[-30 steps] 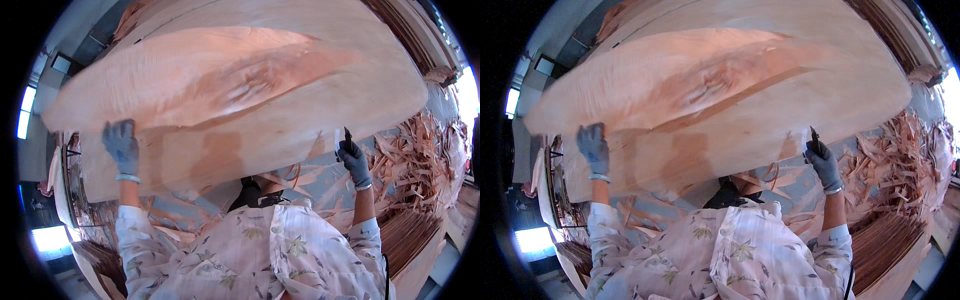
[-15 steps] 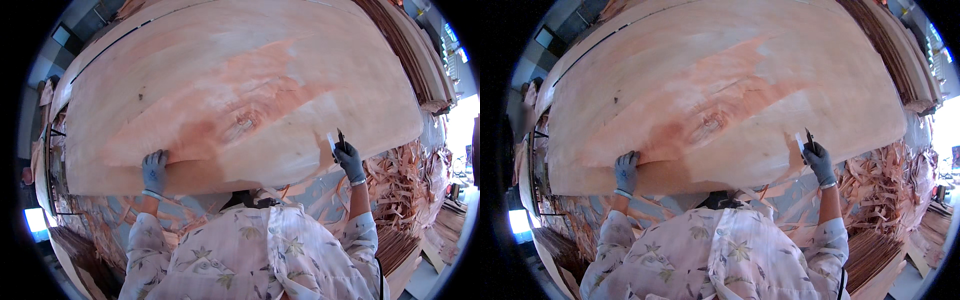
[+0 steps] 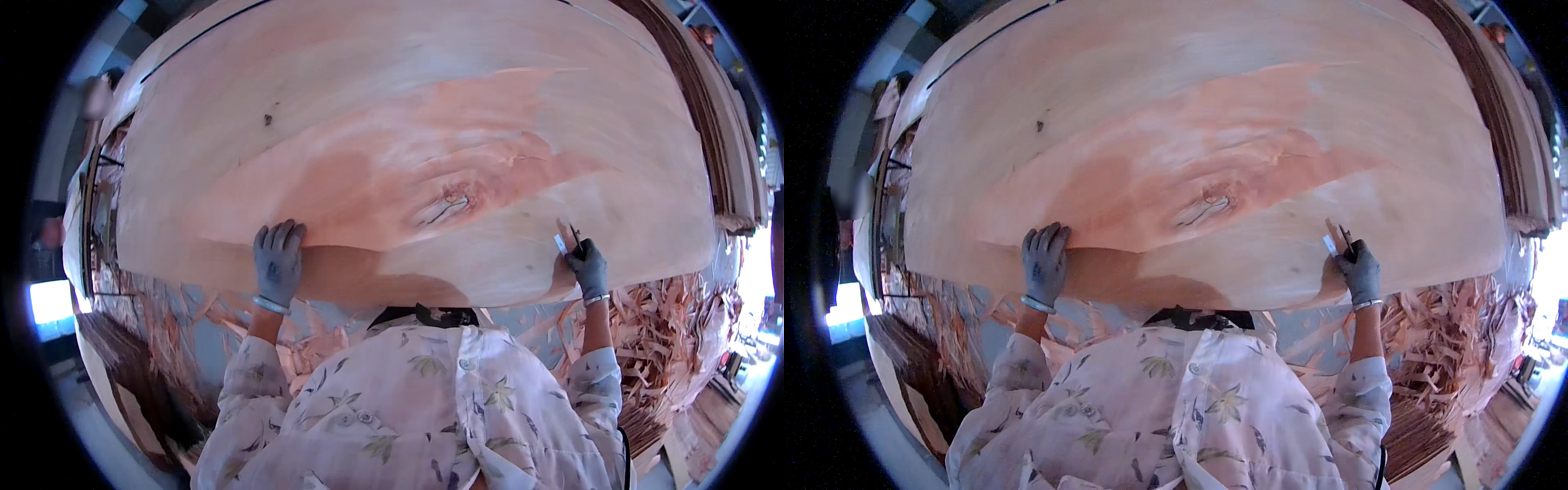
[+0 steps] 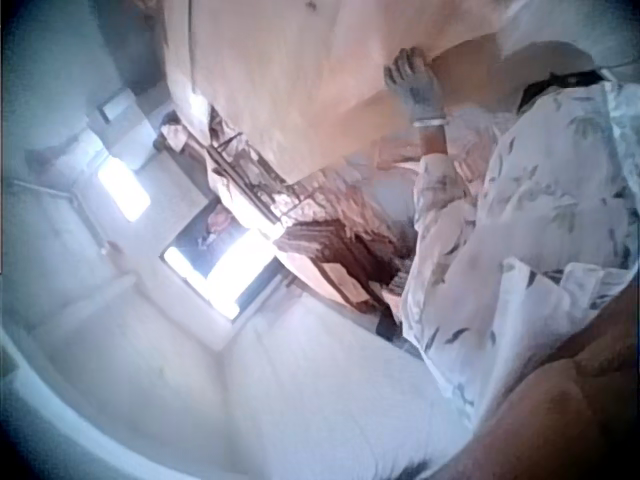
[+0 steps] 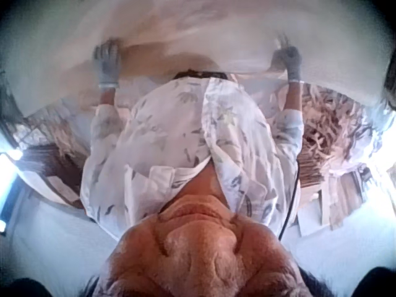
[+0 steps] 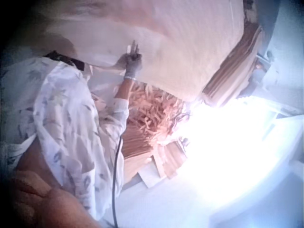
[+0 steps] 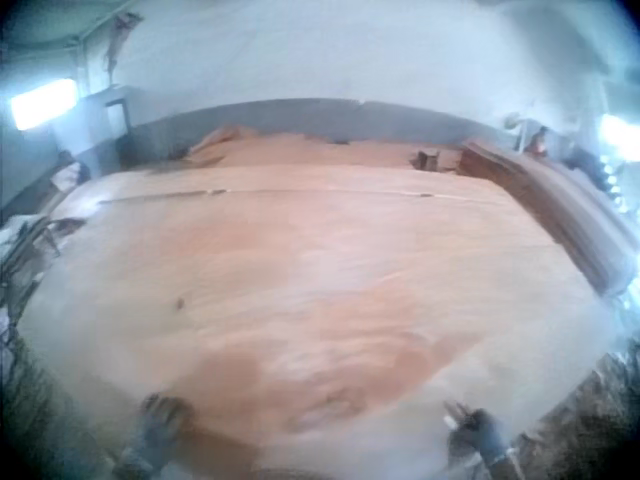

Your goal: The person trims wood veneer sheets using a utility knife while working at a large industrial table. The person measures sections of the veneer, applies tape at specific points, and uses the knife to cut the material into smaller pieces.

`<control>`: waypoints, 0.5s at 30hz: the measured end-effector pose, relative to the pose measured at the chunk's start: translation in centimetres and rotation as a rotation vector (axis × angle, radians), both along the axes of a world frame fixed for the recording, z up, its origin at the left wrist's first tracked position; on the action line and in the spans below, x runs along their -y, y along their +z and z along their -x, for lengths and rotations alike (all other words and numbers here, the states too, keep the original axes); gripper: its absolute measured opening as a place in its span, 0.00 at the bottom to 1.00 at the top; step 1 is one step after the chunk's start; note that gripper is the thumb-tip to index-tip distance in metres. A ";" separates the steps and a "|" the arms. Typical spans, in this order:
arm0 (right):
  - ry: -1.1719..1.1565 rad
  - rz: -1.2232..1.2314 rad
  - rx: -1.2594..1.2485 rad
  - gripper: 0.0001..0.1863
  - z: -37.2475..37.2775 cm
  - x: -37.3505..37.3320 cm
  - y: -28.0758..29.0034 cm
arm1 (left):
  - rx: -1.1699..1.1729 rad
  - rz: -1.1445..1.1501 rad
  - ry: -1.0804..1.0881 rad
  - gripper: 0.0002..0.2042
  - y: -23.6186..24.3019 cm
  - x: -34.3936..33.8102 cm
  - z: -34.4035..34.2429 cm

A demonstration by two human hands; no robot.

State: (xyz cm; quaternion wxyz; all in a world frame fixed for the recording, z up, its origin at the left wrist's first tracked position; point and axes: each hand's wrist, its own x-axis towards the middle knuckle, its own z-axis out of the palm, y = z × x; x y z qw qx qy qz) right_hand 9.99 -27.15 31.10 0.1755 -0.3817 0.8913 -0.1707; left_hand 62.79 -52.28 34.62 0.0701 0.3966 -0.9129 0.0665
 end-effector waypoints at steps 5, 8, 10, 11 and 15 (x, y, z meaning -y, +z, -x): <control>0.251 -0.135 -0.188 0.11 -0.7 4.8 4.9 | -0.011 -0.193 0.006 0.23 1.8 -0.7 1.6; 0.442 0.175 0.024 0.10 -3.7 11.7 5.8 | -0.145 -0.309 0.015 0.22 1.7 -0.4 2.1; 0.674 0.380 -0.084 0.15 -5.3 16.5 4.6 | -0.185 -0.324 0.003 0.21 0.9 0.7 3.5; 0.765 0.426 -0.114 0.15 -6.5 19.2 4.4 | -0.160 -0.311 0.000 0.22 0.5 1.5 4.5; 0.993 0.357 -0.170 0.15 -9.0 24.8 2.3 | 0.001 -0.184 0.066 0.23 -1.3 2.5 7.9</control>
